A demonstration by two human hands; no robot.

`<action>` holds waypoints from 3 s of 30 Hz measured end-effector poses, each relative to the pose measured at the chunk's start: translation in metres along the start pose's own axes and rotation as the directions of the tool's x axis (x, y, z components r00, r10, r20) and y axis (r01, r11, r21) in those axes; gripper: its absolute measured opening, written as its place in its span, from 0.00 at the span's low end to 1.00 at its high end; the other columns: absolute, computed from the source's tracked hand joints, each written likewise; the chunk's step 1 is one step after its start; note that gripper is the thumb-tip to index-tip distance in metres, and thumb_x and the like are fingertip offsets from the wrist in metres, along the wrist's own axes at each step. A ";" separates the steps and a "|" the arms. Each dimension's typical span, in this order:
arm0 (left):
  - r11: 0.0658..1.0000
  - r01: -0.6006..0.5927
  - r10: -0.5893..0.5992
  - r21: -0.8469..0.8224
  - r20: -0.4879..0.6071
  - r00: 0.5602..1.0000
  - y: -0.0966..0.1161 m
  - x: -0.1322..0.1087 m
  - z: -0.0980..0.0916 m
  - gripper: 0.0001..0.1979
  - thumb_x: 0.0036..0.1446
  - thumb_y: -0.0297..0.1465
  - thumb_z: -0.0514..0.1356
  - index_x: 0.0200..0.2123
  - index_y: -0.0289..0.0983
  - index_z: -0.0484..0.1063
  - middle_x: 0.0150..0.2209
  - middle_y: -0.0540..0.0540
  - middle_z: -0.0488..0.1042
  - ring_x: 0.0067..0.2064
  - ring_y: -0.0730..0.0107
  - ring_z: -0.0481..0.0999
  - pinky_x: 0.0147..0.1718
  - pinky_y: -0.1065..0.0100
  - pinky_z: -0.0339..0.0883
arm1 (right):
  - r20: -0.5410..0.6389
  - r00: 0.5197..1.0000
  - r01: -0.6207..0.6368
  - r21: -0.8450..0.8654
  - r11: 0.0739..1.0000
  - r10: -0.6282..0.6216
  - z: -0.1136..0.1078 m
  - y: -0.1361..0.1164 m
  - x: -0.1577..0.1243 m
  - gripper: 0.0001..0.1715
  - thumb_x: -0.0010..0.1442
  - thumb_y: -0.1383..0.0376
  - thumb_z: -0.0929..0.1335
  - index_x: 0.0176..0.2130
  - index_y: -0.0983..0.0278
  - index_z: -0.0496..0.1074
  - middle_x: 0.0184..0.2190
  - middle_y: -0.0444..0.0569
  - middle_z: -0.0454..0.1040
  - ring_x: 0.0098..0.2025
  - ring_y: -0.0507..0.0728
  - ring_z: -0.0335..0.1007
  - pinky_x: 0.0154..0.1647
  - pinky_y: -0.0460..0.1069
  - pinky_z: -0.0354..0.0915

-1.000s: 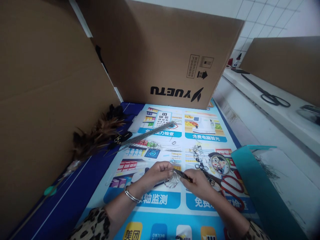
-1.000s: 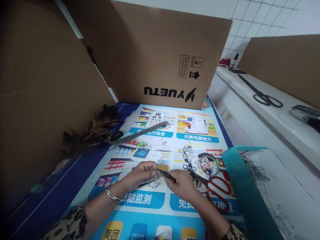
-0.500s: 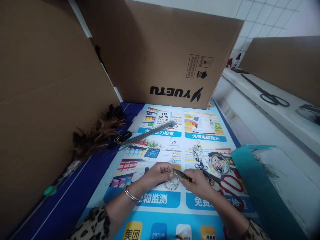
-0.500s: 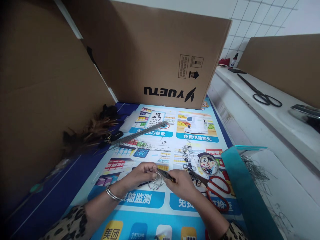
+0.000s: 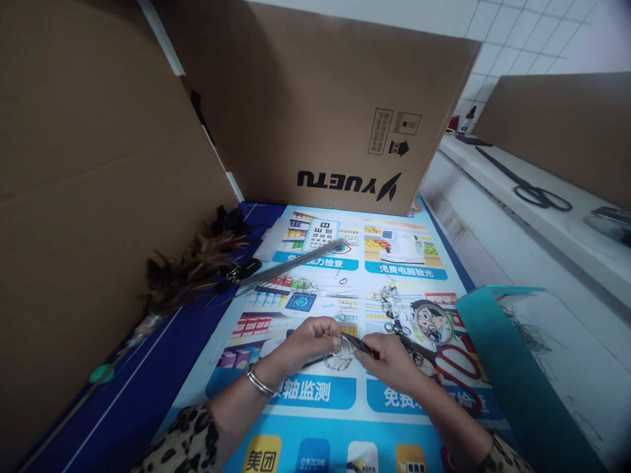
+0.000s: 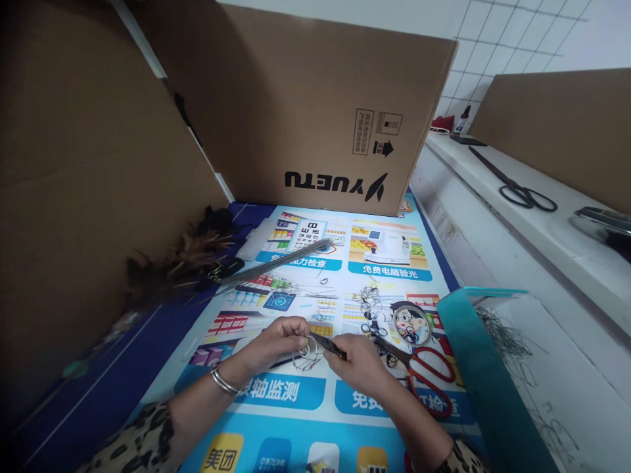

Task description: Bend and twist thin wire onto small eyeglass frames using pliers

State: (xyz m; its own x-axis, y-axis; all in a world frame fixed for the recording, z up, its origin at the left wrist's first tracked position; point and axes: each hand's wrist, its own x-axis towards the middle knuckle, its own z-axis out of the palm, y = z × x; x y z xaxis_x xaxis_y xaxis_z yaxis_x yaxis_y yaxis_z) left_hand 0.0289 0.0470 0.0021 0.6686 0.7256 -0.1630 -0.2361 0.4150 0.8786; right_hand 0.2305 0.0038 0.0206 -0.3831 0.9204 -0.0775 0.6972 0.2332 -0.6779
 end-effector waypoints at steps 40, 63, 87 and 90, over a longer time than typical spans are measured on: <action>0.989 -0.035 0.038 0.146 -0.015 0.999 -0.002 0.001 -0.001 0.09 0.48 0.32 0.63 0.30 0.30 0.69 0.26 0.48 0.69 0.27 0.76 0.65 0.27 0.73 0.58 | 0.002 1.000 0.005 0.021 1.000 -0.005 0.000 0.001 0.001 0.16 0.58 0.61 0.59 0.21 0.64 0.54 0.17 0.40 0.58 0.20 0.48 0.55 0.21 0.43 0.46; 0.985 -0.037 0.047 0.168 -0.058 0.997 -0.003 0.002 -0.002 0.12 0.46 0.33 0.64 0.29 0.29 0.69 0.23 0.49 0.68 0.25 0.77 0.64 0.25 0.74 0.57 | -0.008 0.998 -0.059 -0.021 0.998 0.059 0.001 0.002 -0.001 0.16 0.58 0.60 0.59 0.22 0.64 0.56 0.18 0.41 0.59 0.21 0.48 0.56 0.21 0.43 0.45; 0.986 -0.062 0.076 0.153 -0.086 0.993 0.003 0.001 0.000 0.13 0.44 0.33 0.65 0.27 0.32 0.65 0.23 0.51 0.67 0.24 0.79 0.64 0.24 0.75 0.57 | 0.020 0.999 -0.035 -0.042 0.998 0.036 -0.001 0.000 0.001 0.17 0.58 0.59 0.59 0.21 0.64 0.57 0.18 0.41 0.61 0.20 0.48 0.56 0.21 0.43 0.44; 0.988 -0.056 0.066 0.142 -0.070 0.995 0.002 0.001 0.000 0.13 0.44 0.32 0.65 0.27 0.32 0.65 0.23 0.52 0.66 0.24 0.79 0.63 0.24 0.75 0.56 | 0.030 0.999 -0.035 -0.031 0.999 0.036 0.000 0.001 0.001 0.17 0.58 0.59 0.59 0.21 0.64 0.56 0.18 0.41 0.60 0.20 0.48 0.55 0.21 0.43 0.44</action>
State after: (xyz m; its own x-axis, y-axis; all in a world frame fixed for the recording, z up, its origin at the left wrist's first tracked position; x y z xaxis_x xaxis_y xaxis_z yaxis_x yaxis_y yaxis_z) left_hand 0.0291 0.0490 0.0033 0.6003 0.7882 -0.1357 -0.1701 0.2917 0.9413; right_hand 0.2312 0.0052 0.0199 -0.3757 0.9184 -0.1239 0.7287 0.2102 -0.6518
